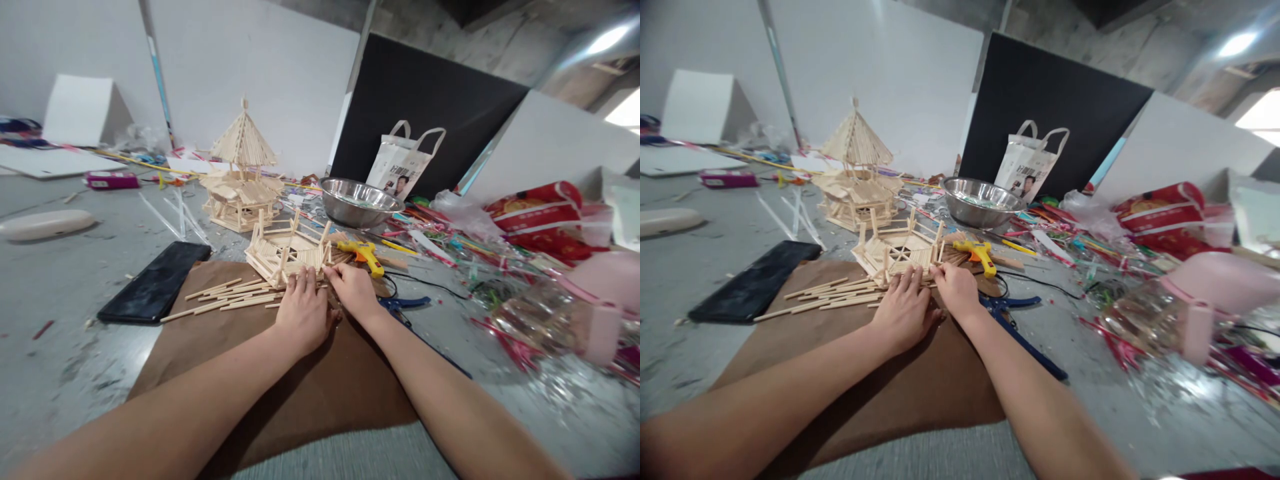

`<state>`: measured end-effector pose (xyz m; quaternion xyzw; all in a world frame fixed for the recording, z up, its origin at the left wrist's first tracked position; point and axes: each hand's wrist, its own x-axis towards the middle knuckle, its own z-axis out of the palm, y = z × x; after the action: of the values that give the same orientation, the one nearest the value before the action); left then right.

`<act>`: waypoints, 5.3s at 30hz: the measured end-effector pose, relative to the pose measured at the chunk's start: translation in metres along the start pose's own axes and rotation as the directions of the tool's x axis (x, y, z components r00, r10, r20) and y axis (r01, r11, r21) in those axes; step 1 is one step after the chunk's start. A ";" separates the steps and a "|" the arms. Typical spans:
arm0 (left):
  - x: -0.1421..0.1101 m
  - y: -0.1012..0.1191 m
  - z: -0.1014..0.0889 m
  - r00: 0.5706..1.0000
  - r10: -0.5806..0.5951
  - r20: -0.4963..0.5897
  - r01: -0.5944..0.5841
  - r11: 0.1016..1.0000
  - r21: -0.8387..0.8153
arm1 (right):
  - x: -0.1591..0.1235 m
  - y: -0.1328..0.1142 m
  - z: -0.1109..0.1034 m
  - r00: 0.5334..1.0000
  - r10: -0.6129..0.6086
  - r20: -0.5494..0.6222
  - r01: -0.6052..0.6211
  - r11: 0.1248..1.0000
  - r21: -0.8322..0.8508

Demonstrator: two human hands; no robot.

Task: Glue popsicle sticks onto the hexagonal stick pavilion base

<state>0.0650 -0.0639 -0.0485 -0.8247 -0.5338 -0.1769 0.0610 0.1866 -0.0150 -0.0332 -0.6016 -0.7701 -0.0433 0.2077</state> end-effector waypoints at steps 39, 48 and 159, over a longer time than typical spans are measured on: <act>0.001 0.000 0.001 1.000 0.003 -0.006 -0.003 1.000 0.019 | -0.001 -0.002 0.002 0.999 -0.010 -0.042 0.009 1.000 -0.013; 0.001 0.000 0.001 1.000 0.000 -0.001 0.000 1.000 0.026 | -0.001 -0.001 0.002 0.999 0.000 -0.046 0.000 1.000 0.006; 0.001 0.000 -0.001 1.000 -0.007 0.024 0.007 1.000 0.029 | -0.003 -0.003 0.000 0.998 0.012 -0.059 -0.014 1.000 -0.028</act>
<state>0.0651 -0.0630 -0.0470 -0.8239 -0.5399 -0.1593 0.0656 0.1843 -0.0187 -0.0338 -0.6080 -0.7591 -0.0703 0.2219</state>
